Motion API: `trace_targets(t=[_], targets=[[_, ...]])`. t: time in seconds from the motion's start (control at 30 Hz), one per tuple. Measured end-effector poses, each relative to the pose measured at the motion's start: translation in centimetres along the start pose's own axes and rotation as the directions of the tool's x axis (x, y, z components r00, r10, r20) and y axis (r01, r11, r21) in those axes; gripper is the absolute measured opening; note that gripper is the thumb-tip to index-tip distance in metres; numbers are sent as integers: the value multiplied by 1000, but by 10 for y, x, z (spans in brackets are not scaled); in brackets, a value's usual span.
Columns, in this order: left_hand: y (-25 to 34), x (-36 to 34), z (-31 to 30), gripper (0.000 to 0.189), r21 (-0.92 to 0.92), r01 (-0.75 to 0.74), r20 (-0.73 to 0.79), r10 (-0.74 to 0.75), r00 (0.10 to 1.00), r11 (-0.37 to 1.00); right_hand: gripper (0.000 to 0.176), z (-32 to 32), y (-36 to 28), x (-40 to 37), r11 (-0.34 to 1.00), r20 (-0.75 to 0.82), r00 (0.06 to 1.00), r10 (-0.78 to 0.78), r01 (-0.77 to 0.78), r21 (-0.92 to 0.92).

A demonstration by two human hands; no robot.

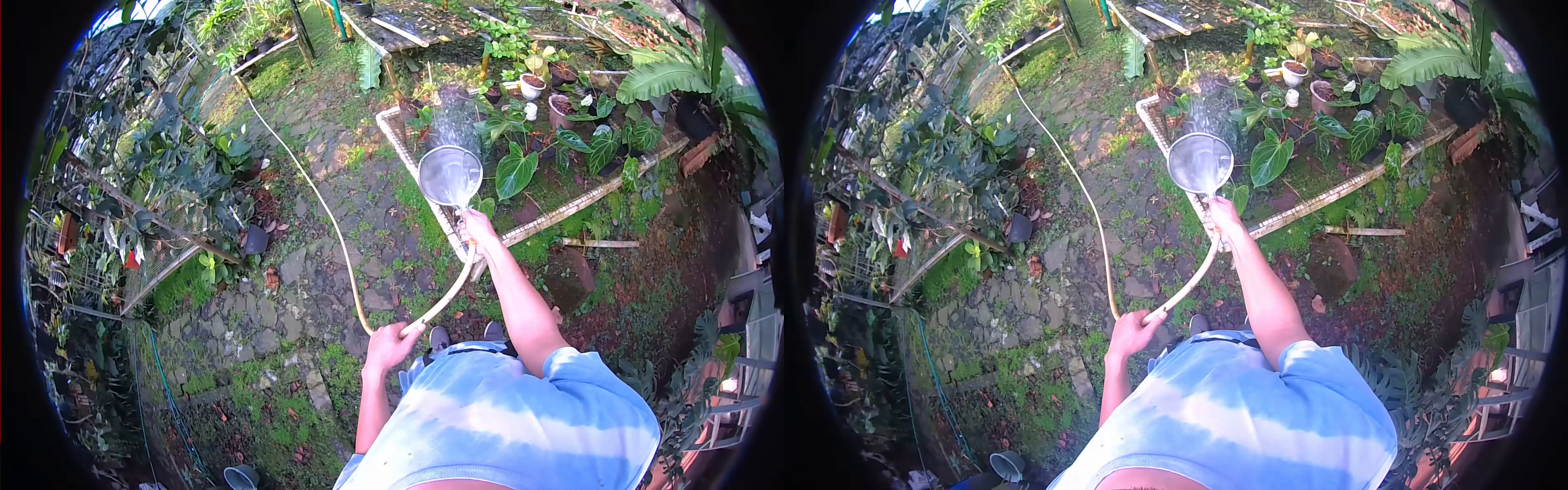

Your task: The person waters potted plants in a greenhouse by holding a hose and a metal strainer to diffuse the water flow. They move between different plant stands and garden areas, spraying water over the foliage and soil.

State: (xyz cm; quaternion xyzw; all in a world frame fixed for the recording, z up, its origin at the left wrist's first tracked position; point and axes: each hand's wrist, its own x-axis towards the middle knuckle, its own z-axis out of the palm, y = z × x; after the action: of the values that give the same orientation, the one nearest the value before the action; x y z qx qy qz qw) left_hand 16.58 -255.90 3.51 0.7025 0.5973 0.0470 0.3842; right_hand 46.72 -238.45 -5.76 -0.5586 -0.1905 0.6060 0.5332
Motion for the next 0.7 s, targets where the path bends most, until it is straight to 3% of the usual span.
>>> trace_targets(t=[0.07,0.2,0.3,0.7], targets=[[-12,0,3,55,14,7,9,-8,1000,1000,17,15,-7,-14,998,-9,1000,-9,9,-58],[-13,-9,-1,53,-12,10,-27,-10,1000,1000,14,26,-4,-11,1000,80,997,-21,20,17],[-3,-19,-6,51,-28,49,-29,-49,998,998,15,30,-6,-14,999,59,997,-42,41,17],[28,-46,37,51,12,58,-115,-57,992,998,21,0,0,-17,1000,165,986,-19,20,-5]])
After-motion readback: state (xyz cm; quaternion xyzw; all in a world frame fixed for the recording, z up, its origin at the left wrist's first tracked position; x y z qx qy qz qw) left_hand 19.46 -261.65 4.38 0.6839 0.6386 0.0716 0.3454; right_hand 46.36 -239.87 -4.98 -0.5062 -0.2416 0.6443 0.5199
